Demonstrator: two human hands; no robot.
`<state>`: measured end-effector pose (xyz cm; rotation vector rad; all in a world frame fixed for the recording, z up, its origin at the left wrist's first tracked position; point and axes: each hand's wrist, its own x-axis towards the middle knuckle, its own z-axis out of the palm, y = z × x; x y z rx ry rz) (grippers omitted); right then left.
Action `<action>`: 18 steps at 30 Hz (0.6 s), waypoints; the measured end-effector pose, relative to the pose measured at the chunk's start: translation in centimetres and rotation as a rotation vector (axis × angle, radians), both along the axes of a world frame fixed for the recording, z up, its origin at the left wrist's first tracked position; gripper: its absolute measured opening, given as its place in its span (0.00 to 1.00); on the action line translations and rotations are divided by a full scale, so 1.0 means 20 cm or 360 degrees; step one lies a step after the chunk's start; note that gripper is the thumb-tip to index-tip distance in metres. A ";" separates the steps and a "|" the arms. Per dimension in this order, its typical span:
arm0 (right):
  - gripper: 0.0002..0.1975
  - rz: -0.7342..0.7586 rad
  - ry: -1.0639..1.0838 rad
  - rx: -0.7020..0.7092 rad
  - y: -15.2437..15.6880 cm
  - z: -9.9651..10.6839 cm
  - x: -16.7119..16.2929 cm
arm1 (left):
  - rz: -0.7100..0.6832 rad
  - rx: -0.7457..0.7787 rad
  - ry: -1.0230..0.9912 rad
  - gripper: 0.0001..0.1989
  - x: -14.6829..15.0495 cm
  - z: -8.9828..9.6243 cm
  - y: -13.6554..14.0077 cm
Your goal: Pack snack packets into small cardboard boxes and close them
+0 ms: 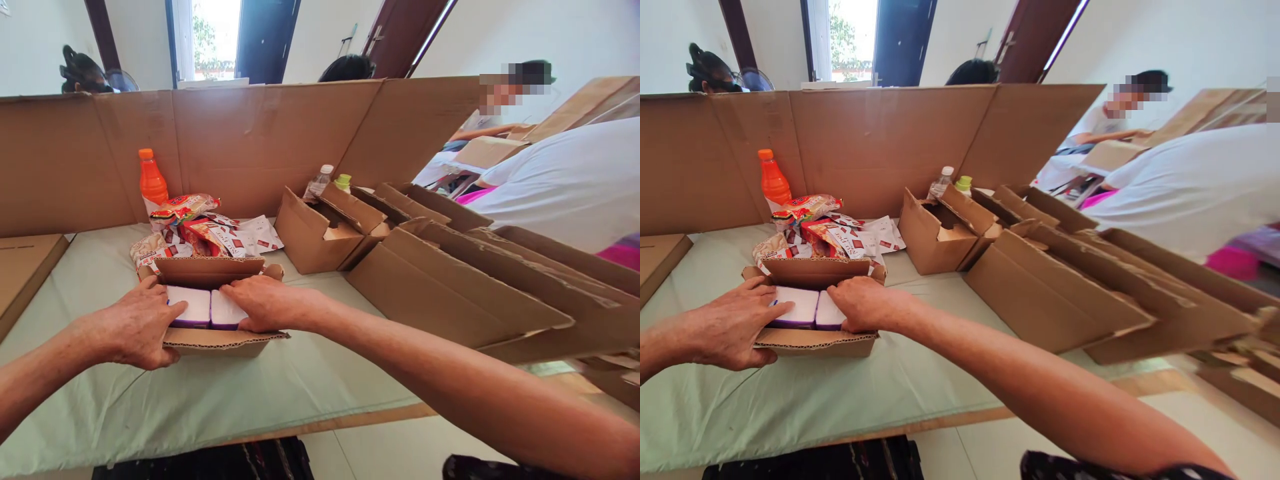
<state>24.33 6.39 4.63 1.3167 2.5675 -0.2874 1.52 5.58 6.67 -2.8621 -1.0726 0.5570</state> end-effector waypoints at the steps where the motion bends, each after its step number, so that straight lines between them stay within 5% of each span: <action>1: 0.22 0.0000 0.0060 0.0003 -0.01 0.02 0.01 | -0.0017 0.0022 -0.0027 0.24 -0.01 0.00 -0.01; 8: 0.18 -0.0392 0.1205 0.0681 -0.26 0.03 0.38 | -0.0089 0.0557 -0.0802 0.27 -0.30 -0.04 -0.18; 13: 0.34 -0.0419 0.1456 0.0621 -0.40 -0.27 0.48 | 0.0484 0.0487 -0.1300 0.31 -0.46 -0.32 -0.29; 18: 0.42 -0.0414 0.1559 0.0888 -0.37 -0.56 0.31 | 0.0670 0.0355 -0.1789 0.38 -0.35 -0.57 -0.27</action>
